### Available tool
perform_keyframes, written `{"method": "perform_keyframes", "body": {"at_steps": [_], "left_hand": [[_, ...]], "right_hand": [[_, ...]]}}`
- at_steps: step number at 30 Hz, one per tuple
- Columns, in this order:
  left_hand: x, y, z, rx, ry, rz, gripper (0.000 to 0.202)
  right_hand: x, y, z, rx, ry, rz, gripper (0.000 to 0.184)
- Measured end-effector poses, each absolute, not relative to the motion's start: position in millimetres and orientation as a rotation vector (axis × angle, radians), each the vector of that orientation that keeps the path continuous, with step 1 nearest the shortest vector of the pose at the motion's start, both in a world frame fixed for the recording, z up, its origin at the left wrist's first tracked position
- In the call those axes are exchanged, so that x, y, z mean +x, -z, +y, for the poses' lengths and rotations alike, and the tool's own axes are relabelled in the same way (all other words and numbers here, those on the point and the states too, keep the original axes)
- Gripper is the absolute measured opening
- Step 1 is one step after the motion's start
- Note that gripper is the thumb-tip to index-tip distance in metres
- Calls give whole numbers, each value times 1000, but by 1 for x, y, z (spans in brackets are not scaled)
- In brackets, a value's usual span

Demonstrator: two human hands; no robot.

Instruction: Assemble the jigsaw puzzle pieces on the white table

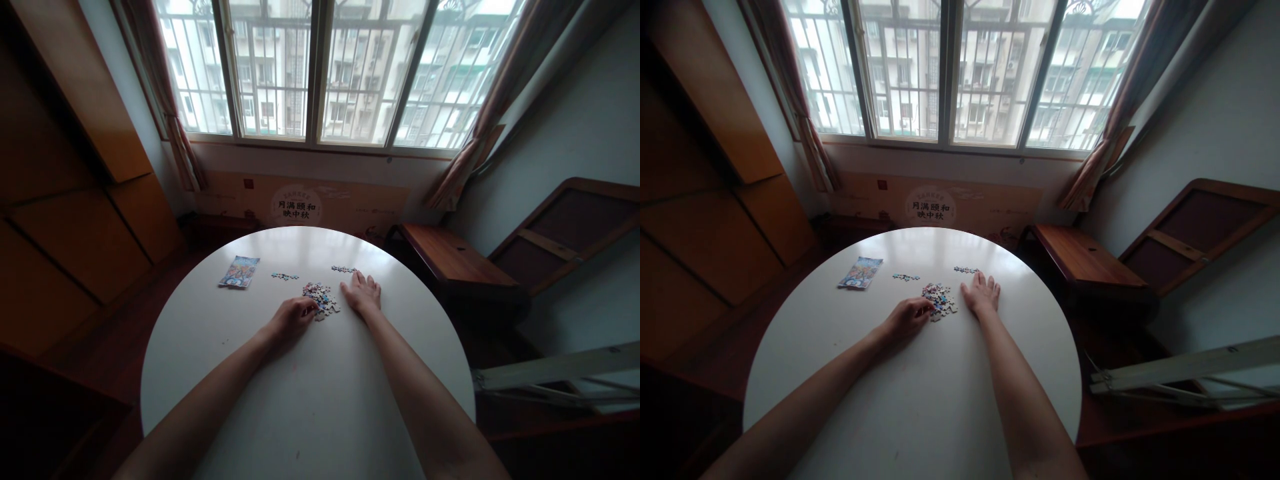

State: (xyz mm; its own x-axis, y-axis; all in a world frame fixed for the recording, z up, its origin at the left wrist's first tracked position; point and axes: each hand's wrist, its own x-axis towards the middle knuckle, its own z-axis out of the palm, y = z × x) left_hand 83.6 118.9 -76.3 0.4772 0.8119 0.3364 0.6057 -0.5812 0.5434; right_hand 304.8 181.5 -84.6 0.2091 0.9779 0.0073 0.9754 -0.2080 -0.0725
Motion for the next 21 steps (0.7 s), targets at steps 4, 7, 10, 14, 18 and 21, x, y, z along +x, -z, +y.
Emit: {"method": "perform_keyframes", "body": {"at_steps": [4, 7, 10, 14, 18, 21], "left_hand": [[84, 78, 120, 2393, -807, 1195, 19], [84, 77, 119, 2387, -810, 1187, 19], [84, 77, 119, 2374, -822, 1184, 18], [83, 77, 120, 2380, -812, 1179, 18], [83, 78, 120, 2396, -804, 1193, 18], [83, 78, 120, 2393, -791, 1198, 19]], "right_hand": [[305, 86, 181, -2372, -53, -1924, 70], [306, 86, 181, -2361, -41, -1920, 70], [306, 86, 182, -2359, -41, -1924, 71], [306, 86, 183, -2379, -85, -1935, 73], [306, 85, 183, -2372, -83, -1938, 72], [305, 85, 182, -2364, -84, -1926, 71]]}}
